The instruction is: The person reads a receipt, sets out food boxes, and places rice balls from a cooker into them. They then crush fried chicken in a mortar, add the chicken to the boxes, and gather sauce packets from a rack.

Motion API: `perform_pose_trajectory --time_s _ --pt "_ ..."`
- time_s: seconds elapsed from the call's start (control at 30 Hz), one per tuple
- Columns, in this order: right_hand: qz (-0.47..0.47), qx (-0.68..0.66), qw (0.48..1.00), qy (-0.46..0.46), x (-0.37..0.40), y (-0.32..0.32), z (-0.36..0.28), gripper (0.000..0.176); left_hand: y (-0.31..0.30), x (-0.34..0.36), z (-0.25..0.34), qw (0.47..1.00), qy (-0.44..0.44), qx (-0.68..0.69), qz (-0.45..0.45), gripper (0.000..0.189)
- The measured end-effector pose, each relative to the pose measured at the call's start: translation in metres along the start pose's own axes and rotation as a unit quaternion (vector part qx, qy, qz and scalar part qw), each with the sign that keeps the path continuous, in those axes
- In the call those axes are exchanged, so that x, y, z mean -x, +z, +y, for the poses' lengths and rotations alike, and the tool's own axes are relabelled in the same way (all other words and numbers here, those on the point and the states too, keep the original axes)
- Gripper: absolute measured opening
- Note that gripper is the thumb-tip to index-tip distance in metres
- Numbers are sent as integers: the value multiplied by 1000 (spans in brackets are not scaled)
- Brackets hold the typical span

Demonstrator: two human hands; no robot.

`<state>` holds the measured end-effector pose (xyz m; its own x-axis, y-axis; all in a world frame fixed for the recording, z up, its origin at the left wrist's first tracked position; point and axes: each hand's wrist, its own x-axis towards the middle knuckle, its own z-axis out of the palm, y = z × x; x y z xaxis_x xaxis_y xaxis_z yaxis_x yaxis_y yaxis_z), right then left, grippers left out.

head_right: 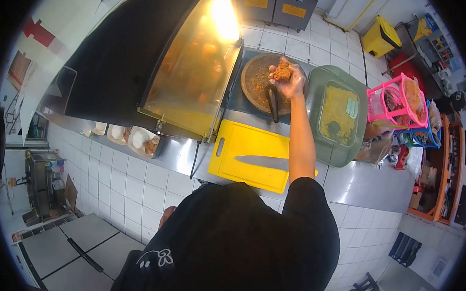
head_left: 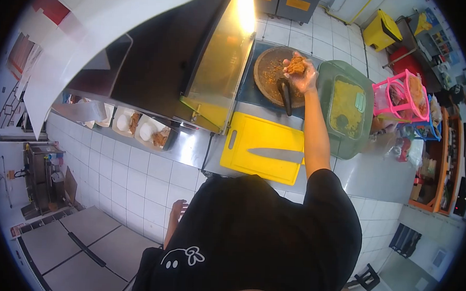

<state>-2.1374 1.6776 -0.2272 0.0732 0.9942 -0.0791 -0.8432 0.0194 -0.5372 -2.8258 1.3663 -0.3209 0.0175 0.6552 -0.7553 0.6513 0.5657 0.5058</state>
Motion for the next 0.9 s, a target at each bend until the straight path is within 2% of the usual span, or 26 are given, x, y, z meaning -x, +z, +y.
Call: perform_pose_trajectory --time_s 0.07,0.1,0.13,0.17,0.2,0.23,0.27,0.3,0.33,0.4,0.47,0.53,0.6,0.63,0.67,0.7,0.73,0.77,0.83,0.87,0.9 --pt "36 26 999 3 -9 -5 -1 33 -8 3 14 999 -3 -34 10 45" --pt "128 229 965 -10 -15 -2 1 28 -12 -8 -2 999 31 -9 9 45" --pt "214 421 881 -22 -18 2 5 23 -18 -29 -15 999 48 1 8 45" --pt "235 493 837 -18 -17 22 9 22 -24 -50 -30 998 64 11 7 46" --pt "237 491 838 -17 -19 20 13 22 -31 -81 -42 997 -40 68 -6 46" --pt "217 416 882 -37 -27 12 19 23 -35 -98 -44 982 -143 126 -20 46" --pt "194 339 919 -56 -39 -1 27 24 -37 -103 -36 981 -143 126 -19 46" --pt "106 241 962 -74 -55 -30 30 20 -40 -105 -25 985 -122 122 -6 46" --pt "104 241 962 -74 -52 -29 25 20 -43 -105 -16 988 -100 119 8 46" --pt "93 161 982 14 -44 -25 21 22 -41 -103 -3 985 -86 145 16 45" --pt "47 125 991 5 -34 -21 16 27 -36 -103 4 985 -83 146 24 45" --pt "85 80 993 -12 -3 -1 16 27 -31 -107 -10 984 -70 162 -2 45" --pt "57 54 996 -48 32 12 20 31 -36 -112 -27 983 -53 176 -28 46" --pt "-24 18 1000 -7 54 32 21 40 -42 -123 -40 982 -58 175 -41 46" --pt "-18 -11 1000 1 70 21 29 45 -49 -120 -38 983 -71 166 -43 44" --pt "12 15 1000 -7 100 54 39 45 -62 -119 -44 982 -79 163 -59 48" --pt "31 49 998 -11 129 80 54 44 -76 -120 -45 979 -100 171 -38 43" --pt "96 43 994 -26 150 77 71 46 -91 -132 -51 978 -82 191 -18 40" --pt "85 116 990 -5 190 109 108 48 -140 -167 -43 977 -45 203 41 35" --pt "153 182 971 -24 209 136 135 50 -165 -187 -42 978 -3 177 112 33" --pt "151 193 969 41 223 164 155 52 -191 -193 -26 957 41 203 206 32"
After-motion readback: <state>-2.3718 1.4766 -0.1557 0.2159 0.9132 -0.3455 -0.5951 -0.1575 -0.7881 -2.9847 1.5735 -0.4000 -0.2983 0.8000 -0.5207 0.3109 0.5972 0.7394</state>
